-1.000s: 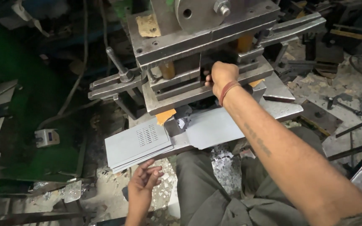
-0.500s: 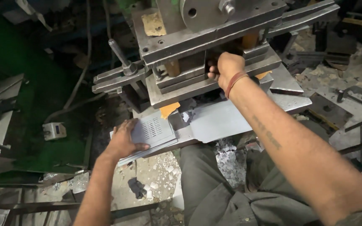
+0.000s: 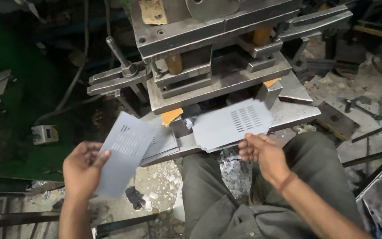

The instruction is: The worker is feeding metal plates into a manual stamping machine and then stacking the processed items.

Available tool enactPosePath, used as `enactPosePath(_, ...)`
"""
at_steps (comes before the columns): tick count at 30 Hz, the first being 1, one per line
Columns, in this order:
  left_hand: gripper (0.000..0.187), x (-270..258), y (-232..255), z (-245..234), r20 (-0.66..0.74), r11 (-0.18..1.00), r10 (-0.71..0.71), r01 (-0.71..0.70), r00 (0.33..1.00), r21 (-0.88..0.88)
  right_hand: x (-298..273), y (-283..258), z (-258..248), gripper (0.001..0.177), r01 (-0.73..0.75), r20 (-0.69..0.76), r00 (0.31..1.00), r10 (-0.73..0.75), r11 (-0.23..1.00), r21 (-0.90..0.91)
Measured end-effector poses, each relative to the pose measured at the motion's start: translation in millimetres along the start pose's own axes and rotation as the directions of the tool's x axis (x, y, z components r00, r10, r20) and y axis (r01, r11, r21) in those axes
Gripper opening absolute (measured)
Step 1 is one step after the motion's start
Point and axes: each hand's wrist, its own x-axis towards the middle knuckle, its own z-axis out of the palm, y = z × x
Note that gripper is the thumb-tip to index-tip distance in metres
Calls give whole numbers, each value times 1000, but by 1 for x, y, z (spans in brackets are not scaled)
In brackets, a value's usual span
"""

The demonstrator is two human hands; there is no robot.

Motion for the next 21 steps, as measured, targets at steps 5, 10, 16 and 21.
enactPosePath(5, 27, -35, 11, 51, 28, 976, -21, 26, 999, -218, -20, -2, 20, 25, -233, -79, 972, 219, 911, -340)
enactPosePath(10, 20, -52, 52, 122, 260, 916, -35, 135, 965, -379, -40, -1, 49, 13, -113, 333, 909, 250, 918, -381)
enactPosePath(16, 54, -46, 51, 98, 157, 819, -20, 106, 987, -564, -9, -66, 43, 20, 71, 109, 991, -77, 996, 59)
enactPosePath(21, 49, -57, 37, 89, 163, 834, -116, 185, 980, -520, 26, -129, 80, 20, 60, -40, 998, -56, 992, 107)
